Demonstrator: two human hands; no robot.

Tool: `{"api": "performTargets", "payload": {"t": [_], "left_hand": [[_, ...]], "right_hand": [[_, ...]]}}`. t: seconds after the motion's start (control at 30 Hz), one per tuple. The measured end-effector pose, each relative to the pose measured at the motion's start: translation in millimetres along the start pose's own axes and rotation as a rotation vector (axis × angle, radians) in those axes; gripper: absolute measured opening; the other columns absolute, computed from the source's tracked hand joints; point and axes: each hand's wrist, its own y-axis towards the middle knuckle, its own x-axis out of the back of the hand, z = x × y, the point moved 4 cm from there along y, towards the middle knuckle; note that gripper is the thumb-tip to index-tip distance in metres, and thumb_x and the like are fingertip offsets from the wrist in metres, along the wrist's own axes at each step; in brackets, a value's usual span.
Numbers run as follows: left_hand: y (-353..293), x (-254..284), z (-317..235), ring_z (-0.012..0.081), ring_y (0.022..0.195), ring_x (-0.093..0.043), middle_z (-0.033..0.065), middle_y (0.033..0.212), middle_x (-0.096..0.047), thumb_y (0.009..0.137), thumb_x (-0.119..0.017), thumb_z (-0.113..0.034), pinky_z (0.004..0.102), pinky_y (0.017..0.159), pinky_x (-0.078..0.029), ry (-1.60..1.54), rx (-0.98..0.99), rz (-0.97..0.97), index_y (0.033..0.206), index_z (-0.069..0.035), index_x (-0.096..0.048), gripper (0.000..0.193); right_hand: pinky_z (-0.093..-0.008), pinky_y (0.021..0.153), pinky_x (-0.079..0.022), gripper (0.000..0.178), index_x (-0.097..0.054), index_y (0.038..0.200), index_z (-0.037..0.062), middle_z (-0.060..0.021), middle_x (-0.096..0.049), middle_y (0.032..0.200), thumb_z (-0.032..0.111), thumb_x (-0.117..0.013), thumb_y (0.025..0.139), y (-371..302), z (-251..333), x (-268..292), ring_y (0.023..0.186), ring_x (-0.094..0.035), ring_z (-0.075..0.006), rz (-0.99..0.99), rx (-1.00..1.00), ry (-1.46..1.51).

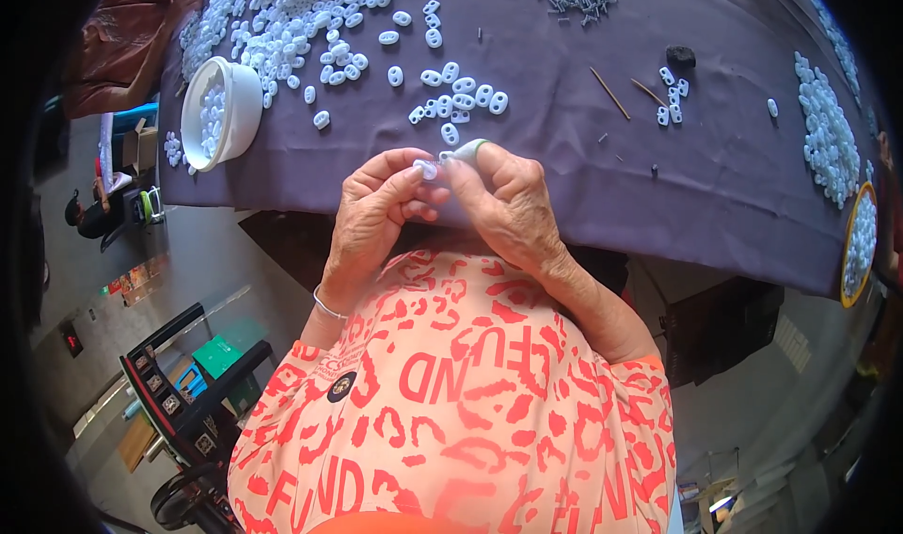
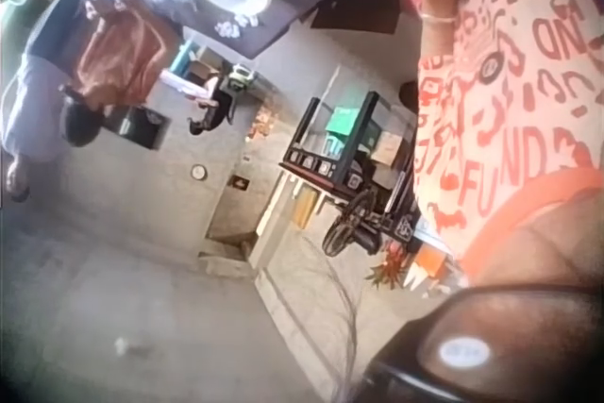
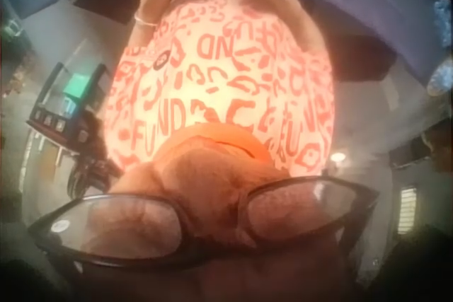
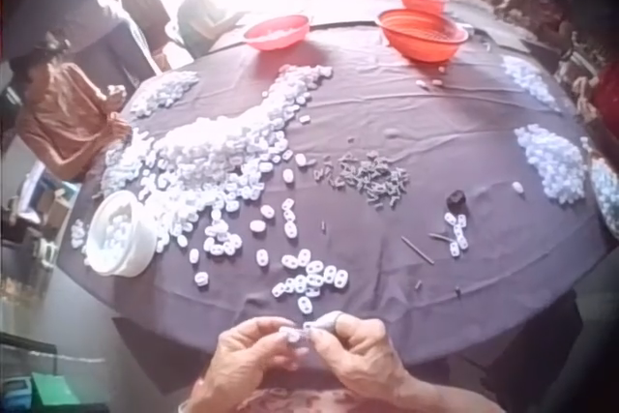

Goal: The person assembles small plastic components by hand, fitting plastic pieces together with small metal springs.

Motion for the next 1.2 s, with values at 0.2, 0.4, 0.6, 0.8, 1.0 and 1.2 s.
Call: {"api": "performTargets", "payload": {"t": [0.2,0.4,0.6,0.8,1.0,1.2], "left_hand": [[-0.6,0.2,-2.4,0.0140,0.074,-0.063,0.0101,0.089,-0.063,0.087,-0.056,-0.010,0.0222,0.062,-0.052,-0.017,-0.021,-0.007,0.106,0.002,-0.057,0.022],[0.0,1.1,-1.6,0.0153,0.076,-0.063,0.0099,0.089,-0.063,0.085,-0.060,-0.010,0.0233,0.063,-0.051,0.038,-0.038,-0.028,0.104,0.002,-0.057,0.023],[0.0,2.1,-0.2,0.0156,0.076,-0.063,0.0087,0.087,-0.063,0.084,-0.061,-0.011,0.0243,0.063,-0.051,0.035,-0.036,-0.020,0.102,0.002,-0.058,0.022],[0.4,2.2,1.2,0.0132,0.073,-0.062,0.0082,0.086,-0.064,0.084,-0.060,-0.009,0.0231,0.062,-0.051,0.014,-0.046,-0.011,0.100,0.002,-0.059,0.018],[0.5,4.5,2.0,0.0123,0.071,-0.062,0.0080,0.084,-0.064,0.084,-0.060,-0.008,0.0229,0.061,-0.051,0.012,-0.043,-0.017,0.098,0.002,-0.060,0.017],[0.5,4.9,4.0,0.0118,0.070,-0.062,0.0083,0.083,-0.064,0.084,-0.059,-0.006,0.0222,0.060,-0.052,0.005,-0.044,-0.006,0.098,0.002,-0.060,0.016]], "right_hand": [[-0.0185,0.050,-0.034,0.016,-0.060,0.083,-0.0015,0.0036,-0.055,0.066,0.013,-0.054,0.088,2.5,0.0,4.2,0.058,-0.042,-0.0012,0.009,0.051,-0.155],[-0.0207,0.051,-0.033,0.015,-0.059,0.082,-0.0021,0.0033,-0.052,0.063,0.012,-0.056,0.087,4.3,5.8,3.7,0.059,-0.040,-0.0025,0.051,0.013,-0.221],[-0.0221,0.049,-0.032,0.015,-0.058,0.080,-0.0022,0.0032,-0.047,0.060,0.011,-0.056,0.086,4.5,4.0,3.4,0.057,-0.038,-0.0035,0.061,0.032,-0.242],[-0.0240,0.048,-0.031,0.015,-0.057,0.078,-0.0029,0.0013,-0.046,0.057,0.010,-0.057,0.085,5.3,5.6,2.9,0.055,-0.037,-0.0042,0.091,0.041,-0.266],[-0.0254,0.046,-0.031,0.015,-0.055,0.076,-0.0037,-0.0026,-0.044,0.054,0.009,-0.057,0.084,7.1,7.4,2.1,0.052,-0.036,-0.0053,0.120,0.086,-0.320],[-0.0271,0.046,-0.033,0.015,-0.055,0.076,-0.0039,-0.0065,-0.047,0.054,0.009,-0.057,0.084,6.7,7.1,-1.9,0.050,-0.040,-0.0073,0.128,0.160,-0.339]]}}
